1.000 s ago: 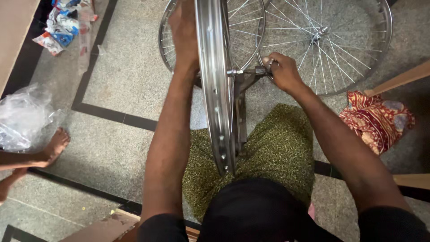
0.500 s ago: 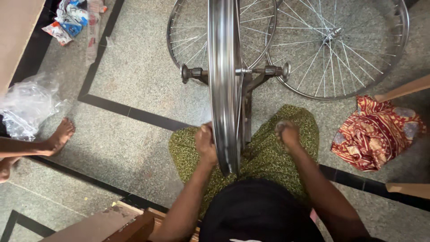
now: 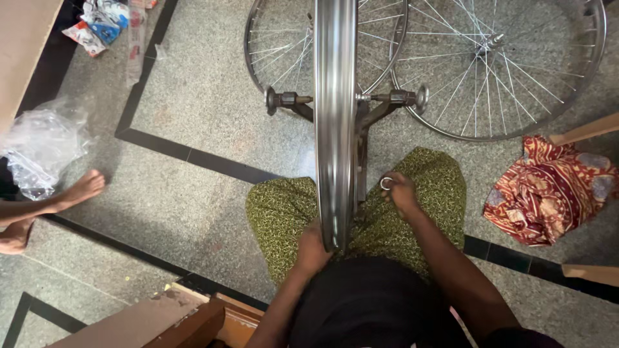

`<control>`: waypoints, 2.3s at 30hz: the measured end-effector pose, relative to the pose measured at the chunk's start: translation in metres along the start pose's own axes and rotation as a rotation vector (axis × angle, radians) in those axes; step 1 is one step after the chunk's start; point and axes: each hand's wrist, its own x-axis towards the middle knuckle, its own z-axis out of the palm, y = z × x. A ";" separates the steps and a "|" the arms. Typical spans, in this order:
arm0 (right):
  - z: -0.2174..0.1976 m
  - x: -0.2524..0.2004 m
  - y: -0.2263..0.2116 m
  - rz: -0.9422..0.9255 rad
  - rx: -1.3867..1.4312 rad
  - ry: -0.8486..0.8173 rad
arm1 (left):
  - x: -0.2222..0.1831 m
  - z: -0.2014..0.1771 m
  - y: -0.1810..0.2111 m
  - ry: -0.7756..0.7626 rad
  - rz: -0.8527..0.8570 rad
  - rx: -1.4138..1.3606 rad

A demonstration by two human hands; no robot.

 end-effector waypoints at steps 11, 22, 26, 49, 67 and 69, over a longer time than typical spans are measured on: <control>0.004 -0.005 0.001 0.010 -0.100 -0.056 | 0.004 -0.005 0.019 -0.146 0.036 0.138; 0.005 0.002 0.008 0.039 -0.149 -0.054 | 0.009 -0.002 0.004 -0.198 0.085 0.180; 0.007 -0.004 -0.005 0.049 -0.149 -0.051 | 0.012 -0.004 0.005 -0.189 0.098 0.185; -0.004 -0.017 -0.299 -0.731 -0.066 -0.106 | -0.003 -0.045 0.123 0.513 0.534 0.197; -0.007 -0.013 -0.251 -1.115 -0.327 0.078 | -0.003 -0.039 0.126 0.425 0.061 -0.250; -0.010 -0.024 -0.250 -1.025 -0.326 0.183 | 0.003 -0.051 0.124 0.412 0.158 -0.190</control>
